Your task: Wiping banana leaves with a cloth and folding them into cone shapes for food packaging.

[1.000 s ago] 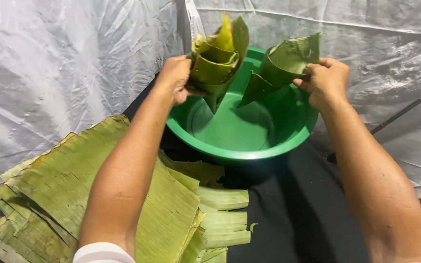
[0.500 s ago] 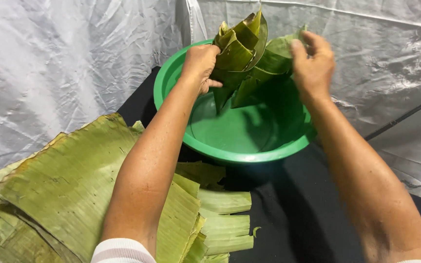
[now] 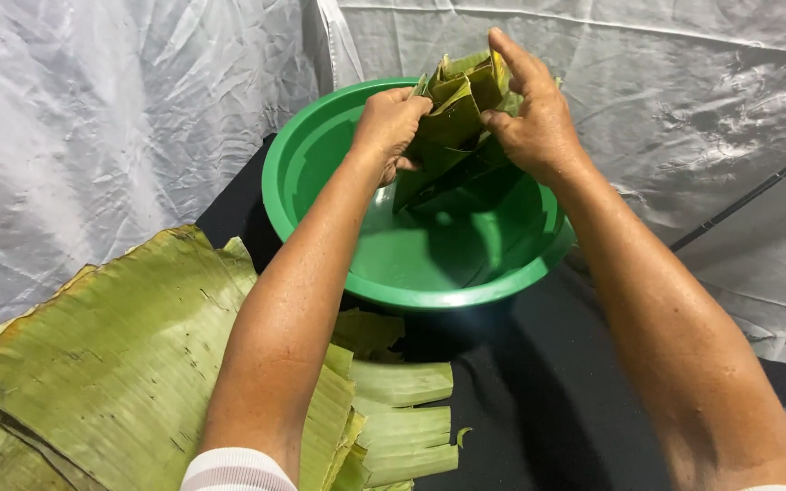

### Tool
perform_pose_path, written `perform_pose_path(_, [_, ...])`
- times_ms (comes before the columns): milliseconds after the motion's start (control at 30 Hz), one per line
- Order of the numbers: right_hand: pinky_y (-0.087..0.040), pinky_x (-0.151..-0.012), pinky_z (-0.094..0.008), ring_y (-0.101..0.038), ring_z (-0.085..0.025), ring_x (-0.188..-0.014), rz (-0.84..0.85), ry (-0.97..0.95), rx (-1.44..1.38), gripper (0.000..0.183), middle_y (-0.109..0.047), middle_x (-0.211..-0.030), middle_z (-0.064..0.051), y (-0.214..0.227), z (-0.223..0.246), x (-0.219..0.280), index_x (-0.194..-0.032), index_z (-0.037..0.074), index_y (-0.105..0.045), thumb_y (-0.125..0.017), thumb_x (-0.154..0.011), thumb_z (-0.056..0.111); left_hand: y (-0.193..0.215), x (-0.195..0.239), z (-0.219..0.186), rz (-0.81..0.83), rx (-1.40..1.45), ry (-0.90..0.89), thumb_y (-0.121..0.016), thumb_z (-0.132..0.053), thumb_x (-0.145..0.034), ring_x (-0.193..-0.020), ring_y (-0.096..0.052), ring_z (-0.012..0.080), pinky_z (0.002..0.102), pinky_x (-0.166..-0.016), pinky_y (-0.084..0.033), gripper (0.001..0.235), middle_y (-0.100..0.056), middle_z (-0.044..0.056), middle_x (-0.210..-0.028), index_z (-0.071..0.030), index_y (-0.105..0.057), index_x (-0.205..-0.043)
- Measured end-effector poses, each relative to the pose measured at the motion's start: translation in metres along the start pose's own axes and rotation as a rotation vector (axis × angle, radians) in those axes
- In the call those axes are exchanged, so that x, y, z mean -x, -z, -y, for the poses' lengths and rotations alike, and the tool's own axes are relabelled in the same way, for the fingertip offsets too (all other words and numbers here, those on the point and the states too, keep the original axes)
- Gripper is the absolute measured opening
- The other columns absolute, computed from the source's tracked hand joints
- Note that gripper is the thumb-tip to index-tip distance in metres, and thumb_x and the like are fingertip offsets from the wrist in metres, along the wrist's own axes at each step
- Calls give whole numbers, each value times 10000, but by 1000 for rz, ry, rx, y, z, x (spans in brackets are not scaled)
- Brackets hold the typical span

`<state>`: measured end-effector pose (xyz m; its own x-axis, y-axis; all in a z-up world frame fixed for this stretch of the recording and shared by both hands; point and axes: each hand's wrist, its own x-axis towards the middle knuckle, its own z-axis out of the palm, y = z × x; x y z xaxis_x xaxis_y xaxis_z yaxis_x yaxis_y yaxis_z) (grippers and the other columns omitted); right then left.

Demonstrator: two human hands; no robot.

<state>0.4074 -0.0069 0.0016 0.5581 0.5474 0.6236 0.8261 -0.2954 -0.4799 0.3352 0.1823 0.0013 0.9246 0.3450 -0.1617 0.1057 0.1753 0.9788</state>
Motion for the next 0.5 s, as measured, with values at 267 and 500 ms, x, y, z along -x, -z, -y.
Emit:
perform_pose_path(267, [-574, -761, -298, -672, -156, -855, 104, -128, -15, 544, -714, -1005, -73, 5, 14, 0, -1345, 108, -624, -741, -846, -75, 15, 6, 7, 126, -120, -139, -581, -520, -775, -1343, -568, 366, 636, -871, -599, 887, -503, 167, -1557, -183, -340, -1559])
perform_pose_path(500, [-536, -689, -235, -602, -109, -769, 101, -152, -150, 414, -711, -978, -57, 3, 8, 0, -1271, 57, -673, -728, -881, -73, 18, -13, 38, 362, -283, -689, -976, -380, -639, -1450, -497, 309, 379, -1223, -367, 1304, -475, 208, -1584, -90, -153, -1608])
